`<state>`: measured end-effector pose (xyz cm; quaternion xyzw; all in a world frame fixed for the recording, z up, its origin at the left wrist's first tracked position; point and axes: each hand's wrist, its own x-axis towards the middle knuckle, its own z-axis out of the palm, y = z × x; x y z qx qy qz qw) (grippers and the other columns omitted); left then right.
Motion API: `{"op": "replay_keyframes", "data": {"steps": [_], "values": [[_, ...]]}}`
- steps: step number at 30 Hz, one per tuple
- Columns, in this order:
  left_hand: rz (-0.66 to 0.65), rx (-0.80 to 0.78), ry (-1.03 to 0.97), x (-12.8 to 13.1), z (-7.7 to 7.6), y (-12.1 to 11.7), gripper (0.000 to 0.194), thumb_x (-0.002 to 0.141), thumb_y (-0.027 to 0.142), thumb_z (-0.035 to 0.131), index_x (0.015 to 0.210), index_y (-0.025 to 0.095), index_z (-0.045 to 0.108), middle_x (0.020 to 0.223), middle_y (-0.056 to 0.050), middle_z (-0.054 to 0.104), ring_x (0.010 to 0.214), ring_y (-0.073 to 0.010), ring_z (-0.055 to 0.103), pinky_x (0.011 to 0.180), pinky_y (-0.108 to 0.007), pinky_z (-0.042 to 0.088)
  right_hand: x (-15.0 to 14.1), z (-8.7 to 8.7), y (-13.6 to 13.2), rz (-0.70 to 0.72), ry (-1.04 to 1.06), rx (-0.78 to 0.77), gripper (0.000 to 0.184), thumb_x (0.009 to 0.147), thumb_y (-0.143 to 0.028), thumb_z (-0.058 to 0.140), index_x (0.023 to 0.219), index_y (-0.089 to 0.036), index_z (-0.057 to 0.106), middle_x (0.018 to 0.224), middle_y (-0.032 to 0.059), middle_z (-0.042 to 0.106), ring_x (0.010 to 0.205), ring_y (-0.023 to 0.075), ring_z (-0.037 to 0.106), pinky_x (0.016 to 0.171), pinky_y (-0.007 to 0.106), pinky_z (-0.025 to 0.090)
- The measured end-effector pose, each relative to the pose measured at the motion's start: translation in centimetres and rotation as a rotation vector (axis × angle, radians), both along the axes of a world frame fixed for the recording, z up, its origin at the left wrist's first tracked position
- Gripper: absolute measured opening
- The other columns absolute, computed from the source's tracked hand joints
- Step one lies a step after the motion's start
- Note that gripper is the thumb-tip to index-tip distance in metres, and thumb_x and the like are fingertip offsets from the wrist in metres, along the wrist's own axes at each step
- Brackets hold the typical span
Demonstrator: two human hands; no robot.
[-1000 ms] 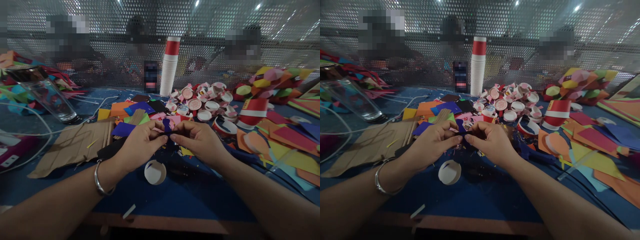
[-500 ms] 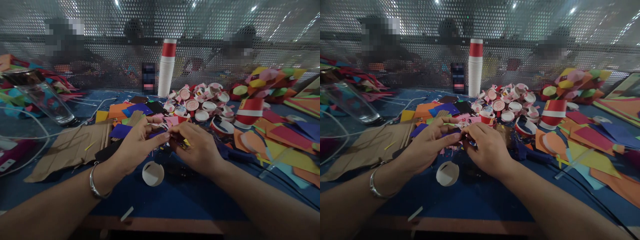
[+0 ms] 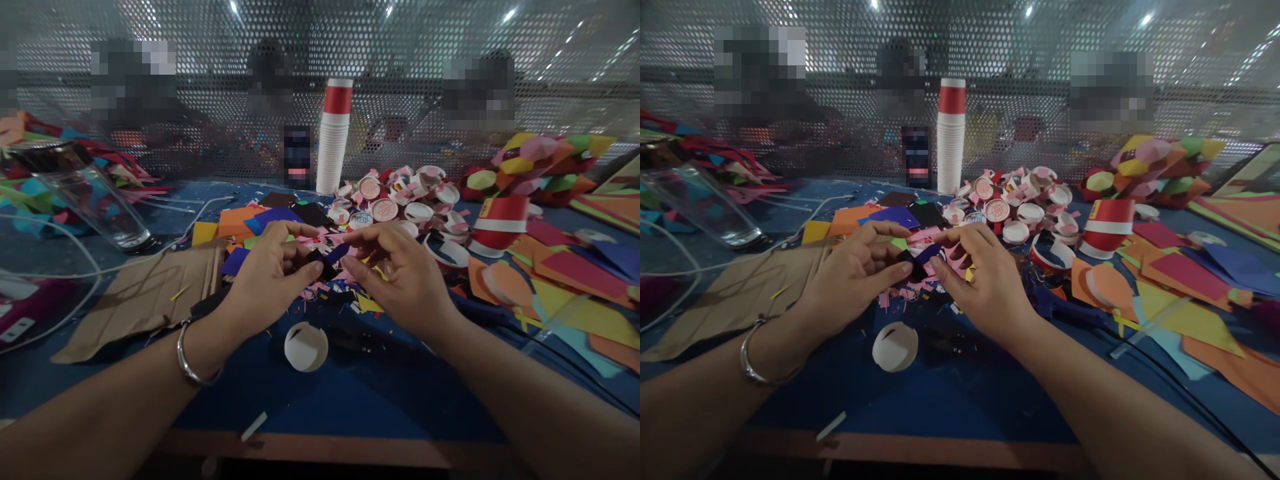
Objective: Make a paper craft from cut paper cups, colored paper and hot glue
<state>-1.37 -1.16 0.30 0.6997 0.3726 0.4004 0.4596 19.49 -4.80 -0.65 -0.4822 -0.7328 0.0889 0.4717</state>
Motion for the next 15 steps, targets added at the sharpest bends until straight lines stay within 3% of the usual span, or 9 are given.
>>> {"op": "replay_keyframes", "data": {"steps": [6,15], "values": [[-0.018,0.071,0.118,-0.4,0.2,0.2,0.037,0.087,0.024,0.075,0.12,0.018,0.059,0.081,0.0,0.068,0.075,-0.0159,0.066,0.065,-0.028,0.048,0.2,-0.4,0.5,0.11,0.153,-0.168,0.017,0.096,-0.03,0.068,0.11,-0.021,0.068,0.102,0.0061,0.069,0.086,0.0194,0.065,0.077,0.036,0.053],[-0.142,-0.015,0.112,-0.9,0.8,0.7,0.037,0.083,0.019,0.076,0.115,0.019,0.057,0.072,0.003,0.065,0.067,-0.0143,0.064,0.06,-0.026,0.046,0.6,-0.6,1.1,0.242,0.449,-0.455,0.019,0.088,-0.031,0.079,0.102,-0.019,0.073,0.091,0.0017,0.069,0.081,0.0153,0.064,0.076,0.03,0.052]]}}
